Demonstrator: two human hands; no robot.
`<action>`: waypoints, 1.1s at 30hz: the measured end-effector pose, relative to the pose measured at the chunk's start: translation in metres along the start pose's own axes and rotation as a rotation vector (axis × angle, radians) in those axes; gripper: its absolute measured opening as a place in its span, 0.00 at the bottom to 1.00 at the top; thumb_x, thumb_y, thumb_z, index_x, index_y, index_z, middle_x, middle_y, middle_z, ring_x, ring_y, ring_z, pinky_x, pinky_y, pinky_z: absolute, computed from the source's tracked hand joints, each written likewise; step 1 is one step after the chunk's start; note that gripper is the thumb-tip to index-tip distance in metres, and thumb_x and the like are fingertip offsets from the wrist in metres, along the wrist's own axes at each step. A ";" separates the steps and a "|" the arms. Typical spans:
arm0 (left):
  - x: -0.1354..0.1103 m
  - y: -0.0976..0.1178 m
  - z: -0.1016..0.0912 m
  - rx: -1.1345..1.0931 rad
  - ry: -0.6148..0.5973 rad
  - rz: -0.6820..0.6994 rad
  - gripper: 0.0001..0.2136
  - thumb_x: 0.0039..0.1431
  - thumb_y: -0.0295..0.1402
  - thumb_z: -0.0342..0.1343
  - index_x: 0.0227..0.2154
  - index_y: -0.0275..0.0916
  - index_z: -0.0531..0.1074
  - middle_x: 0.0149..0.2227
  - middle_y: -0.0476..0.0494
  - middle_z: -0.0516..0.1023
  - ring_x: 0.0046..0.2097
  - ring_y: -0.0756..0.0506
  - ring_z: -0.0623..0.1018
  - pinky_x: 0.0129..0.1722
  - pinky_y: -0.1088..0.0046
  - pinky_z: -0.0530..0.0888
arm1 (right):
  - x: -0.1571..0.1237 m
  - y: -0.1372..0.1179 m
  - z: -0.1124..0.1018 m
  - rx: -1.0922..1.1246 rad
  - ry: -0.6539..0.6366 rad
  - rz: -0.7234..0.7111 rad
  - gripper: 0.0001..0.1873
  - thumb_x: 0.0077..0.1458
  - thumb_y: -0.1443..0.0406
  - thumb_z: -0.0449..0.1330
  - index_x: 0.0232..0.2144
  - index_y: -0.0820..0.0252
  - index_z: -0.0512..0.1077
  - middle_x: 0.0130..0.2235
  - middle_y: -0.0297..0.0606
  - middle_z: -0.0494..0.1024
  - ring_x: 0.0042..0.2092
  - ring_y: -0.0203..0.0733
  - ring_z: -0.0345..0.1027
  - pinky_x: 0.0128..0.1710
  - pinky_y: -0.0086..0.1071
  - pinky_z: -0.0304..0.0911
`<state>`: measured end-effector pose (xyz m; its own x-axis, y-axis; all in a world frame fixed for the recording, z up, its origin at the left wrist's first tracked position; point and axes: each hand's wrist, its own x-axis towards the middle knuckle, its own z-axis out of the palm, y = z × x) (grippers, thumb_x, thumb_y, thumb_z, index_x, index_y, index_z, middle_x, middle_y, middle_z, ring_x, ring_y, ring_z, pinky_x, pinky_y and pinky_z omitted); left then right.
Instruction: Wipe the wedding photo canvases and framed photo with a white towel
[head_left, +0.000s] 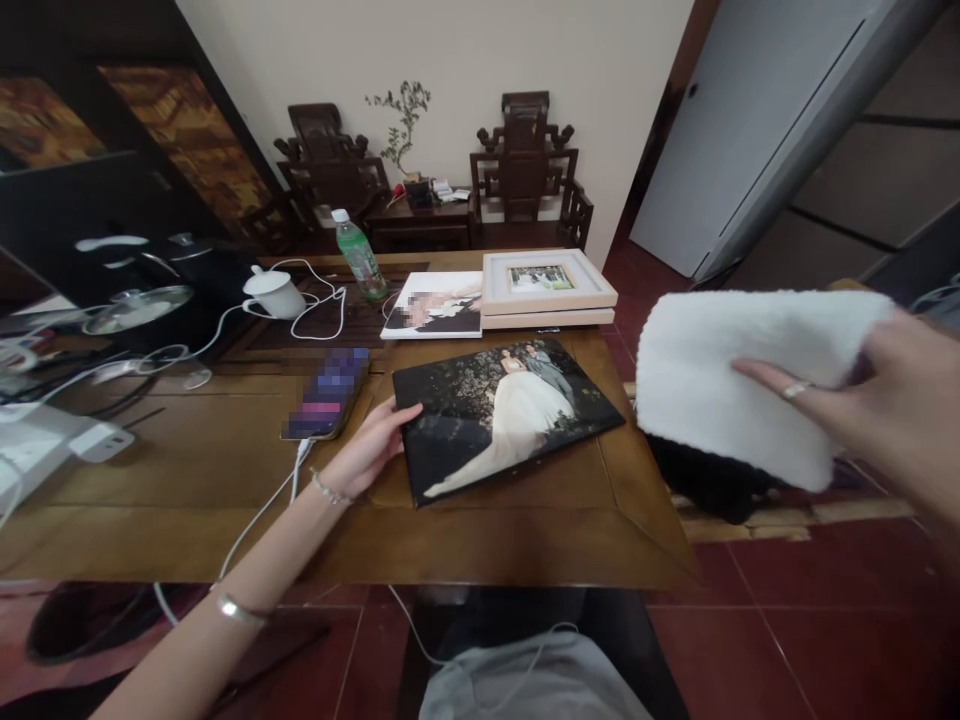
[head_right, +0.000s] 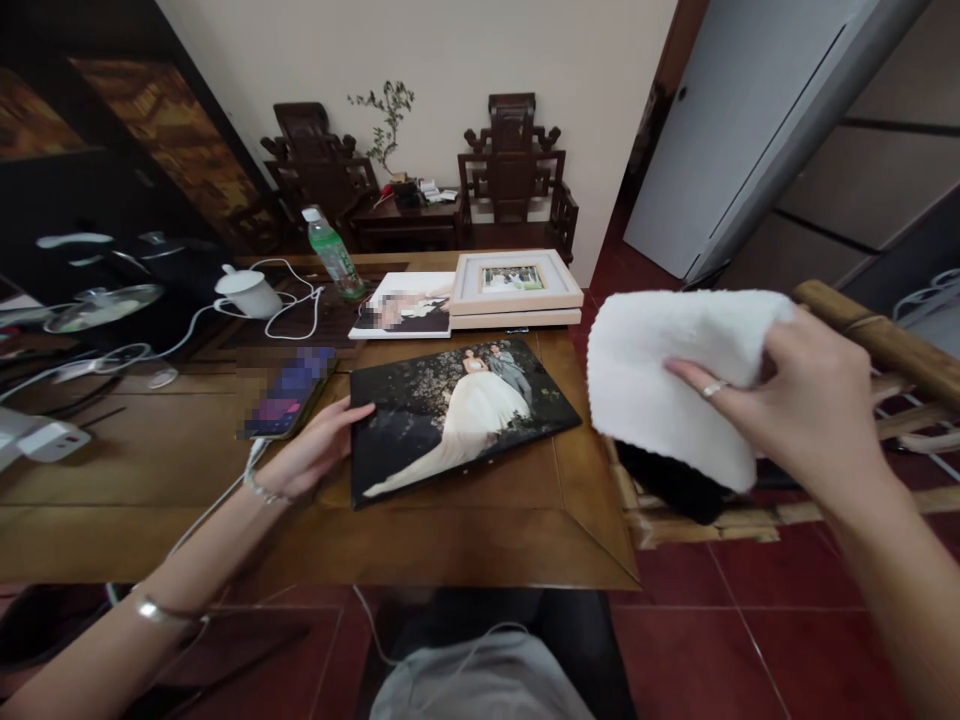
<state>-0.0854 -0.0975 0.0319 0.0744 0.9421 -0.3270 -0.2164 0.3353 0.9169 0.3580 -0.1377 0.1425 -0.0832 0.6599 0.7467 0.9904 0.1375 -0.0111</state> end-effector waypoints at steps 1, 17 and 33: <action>0.006 0.000 0.000 0.034 0.041 0.014 0.17 0.52 0.32 0.64 0.46 0.39 0.73 0.44 0.44 0.81 0.39 0.47 0.81 0.36 0.76 0.77 | -0.001 -0.001 0.006 -0.064 0.017 -0.066 0.19 0.53 0.50 0.63 0.29 0.61 0.72 0.40 0.52 0.79 0.40 0.51 0.74 0.34 0.39 0.68; 0.056 0.028 -0.018 0.543 0.027 0.003 0.28 0.40 0.51 0.68 0.41 0.37 0.75 0.38 0.41 0.82 0.39 0.41 0.81 0.34 0.71 0.75 | -0.080 -0.126 0.075 0.196 -0.633 -0.524 0.22 0.46 0.82 0.54 0.37 0.57 0.77 0.66 0.47 0.57 0.67 0.68 0.41 0.57 0.71 0.48; 0.042 0.008 0.003 1.466 0.416 0.491 0.24 0.62 0.51 0.47 0.47 0.35 0.72 0.41 0.30 0.78 0.49 0.29 0.75 0.49 0.54 0.70 | -0.084 -0.122 0.067 0.160 -0.647 -0.504 0.19 0.47 0.82 0.52 0.30 0.59 0.78 0.67 0.46 0.56 0.66 0.72 0.42 0.55 0.72 0.51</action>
<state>-0.0808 -0.0548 0.0263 -0.0284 0.9704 0.2399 0.9579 -0.0422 0.2839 0.2368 -0.1605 0.0365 -0.6075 0.7782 0.1589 0.7939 0.6010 0.0918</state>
